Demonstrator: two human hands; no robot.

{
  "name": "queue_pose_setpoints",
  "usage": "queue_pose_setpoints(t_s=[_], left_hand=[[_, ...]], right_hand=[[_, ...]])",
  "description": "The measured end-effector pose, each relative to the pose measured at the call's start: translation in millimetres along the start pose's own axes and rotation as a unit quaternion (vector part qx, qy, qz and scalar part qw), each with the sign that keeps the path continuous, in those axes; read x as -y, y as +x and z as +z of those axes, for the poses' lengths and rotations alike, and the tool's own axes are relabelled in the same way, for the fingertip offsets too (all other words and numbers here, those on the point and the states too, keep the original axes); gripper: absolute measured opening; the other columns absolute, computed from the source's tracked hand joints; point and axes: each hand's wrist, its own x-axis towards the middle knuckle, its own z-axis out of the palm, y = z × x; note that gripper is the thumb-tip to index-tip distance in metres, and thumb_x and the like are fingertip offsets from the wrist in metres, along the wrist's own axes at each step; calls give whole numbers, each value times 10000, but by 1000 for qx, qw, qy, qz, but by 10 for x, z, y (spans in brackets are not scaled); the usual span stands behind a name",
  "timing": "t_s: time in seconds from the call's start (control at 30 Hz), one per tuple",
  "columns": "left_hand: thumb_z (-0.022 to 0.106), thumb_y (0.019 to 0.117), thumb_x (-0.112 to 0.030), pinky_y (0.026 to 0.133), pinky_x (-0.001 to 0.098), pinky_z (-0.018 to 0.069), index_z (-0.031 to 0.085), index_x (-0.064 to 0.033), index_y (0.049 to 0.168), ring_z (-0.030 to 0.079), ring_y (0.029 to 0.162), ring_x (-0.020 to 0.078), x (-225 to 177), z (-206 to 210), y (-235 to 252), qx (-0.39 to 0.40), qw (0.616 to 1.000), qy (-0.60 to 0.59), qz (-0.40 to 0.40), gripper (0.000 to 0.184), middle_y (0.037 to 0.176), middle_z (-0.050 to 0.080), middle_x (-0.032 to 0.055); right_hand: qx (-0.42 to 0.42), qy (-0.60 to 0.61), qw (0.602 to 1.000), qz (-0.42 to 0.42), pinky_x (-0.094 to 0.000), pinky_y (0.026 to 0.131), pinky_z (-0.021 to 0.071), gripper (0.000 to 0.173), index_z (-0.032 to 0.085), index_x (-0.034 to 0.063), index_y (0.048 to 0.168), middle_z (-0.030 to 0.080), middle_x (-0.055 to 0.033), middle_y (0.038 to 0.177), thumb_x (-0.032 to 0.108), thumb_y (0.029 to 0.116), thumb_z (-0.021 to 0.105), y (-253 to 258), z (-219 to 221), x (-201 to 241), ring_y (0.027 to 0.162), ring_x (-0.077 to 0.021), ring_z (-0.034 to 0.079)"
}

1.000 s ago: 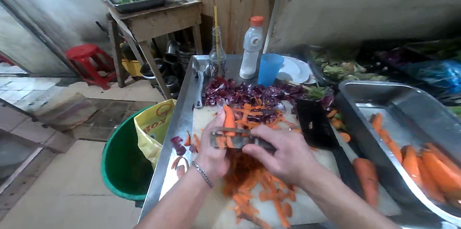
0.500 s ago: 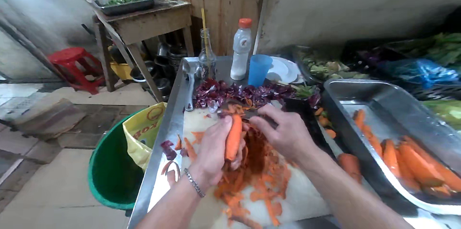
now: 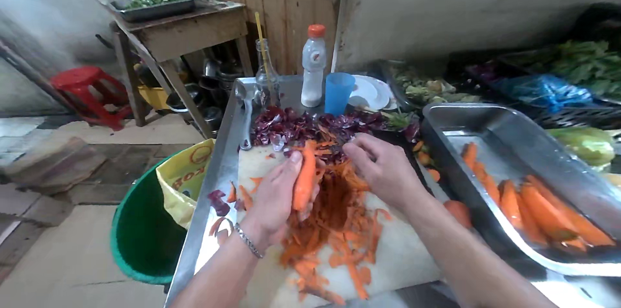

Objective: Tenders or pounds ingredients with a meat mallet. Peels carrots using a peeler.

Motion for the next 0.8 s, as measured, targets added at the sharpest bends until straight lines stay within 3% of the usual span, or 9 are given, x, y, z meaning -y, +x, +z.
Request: queue_pose_setpoints(t_s=[0.07, 0.2, 0.3, 0.37, 0.6, 0.73, 0.8], left_hand=[[252, 1097, -546, 441, 220, 459, 591, -98, 1062, 500, 484, 93, -23, -16, 27, -63, 997, -41, -20, 563, 721, 574, 46], [311, 1097, -516, 457, 234, 460, 620, -137, 1002, 520, 506, 99, -79, -16, 35, -152, 981, -120, -32, 497, 714, 590, 29], [367, 1088, -509, 623, 281, 571, 673, -151, 1115, 661, 700, 119, -23, -83, 22, -144, 974, -174, 4, 472, 838, 678, 29], [378, 1090, -492, 595, 257, 568, 669, -149, 1123, 651, 667, 103, -4, -94, 29, -146, 969, -196, 21, 450, 811, 660, 20], [376, 1102, -453, 560, 225, 553, 657, -137, 1139, 637, 632, 89, -48, -35, 6, -159, 968, -191, 22, 424, 790, 641, 20], [280, 1130, -380, 429, 216, 450, 579, -95, 1013, 491, 469, 93, -96, 81, -17, -167, 977, -128, 13, 429, 710, 574, 43], [283, 1128, -418, 425, 219, 446, 572, -90, 973, 482, 462, 98, -90, 94, 10, -169, 978, -123, 11, 464, 698, 563, 44]], right_hand=[[2, 5, 1000, -31, -362, 509, 472, 384, 672, 202, 985, 575, 46, 682, 526, 1045, 476, -79, 72, 94, 566, -109, 552], [-19, -23, 990, -137, -347, 514, 525, 433, 691, 204, 1017, 624, 69, 701, 600, 1002, 516, -248, 297, 222, 601, -84, 613], [-38, -33, 975, -218, -299, 486, 510, 431, 688, 194, 997, 620, 81, 697, 604, 982, 554, -338, 429, 275, 580, -56, 599], [-38, -43, 969, -239, -302, 483, 511, 441, 692, 189, 1000, 628, 72, 711, 605, 986, 549, -362, 462, 316, 585, -69, 606], [-61, -84, 957, -272, -292, 445, 466, 448, 690, 166, 948, 585, 55, 675, 584, 996, 536, -336, 445, 314, 545, -89, 570], [-51, -108, 981, -156, -449, 488, 518, 481, 703, 144, 1009, 643, -15, 679, 591, 1004, 526, -207, 301, 187, 589, -207, 653], [-49, -83, 985, -144, -407, 501, 514, 464, 700, 173, 1007, 623, 26, 677, 599, 1003, 515, -203, 250, 137, 592, -154, 629]])
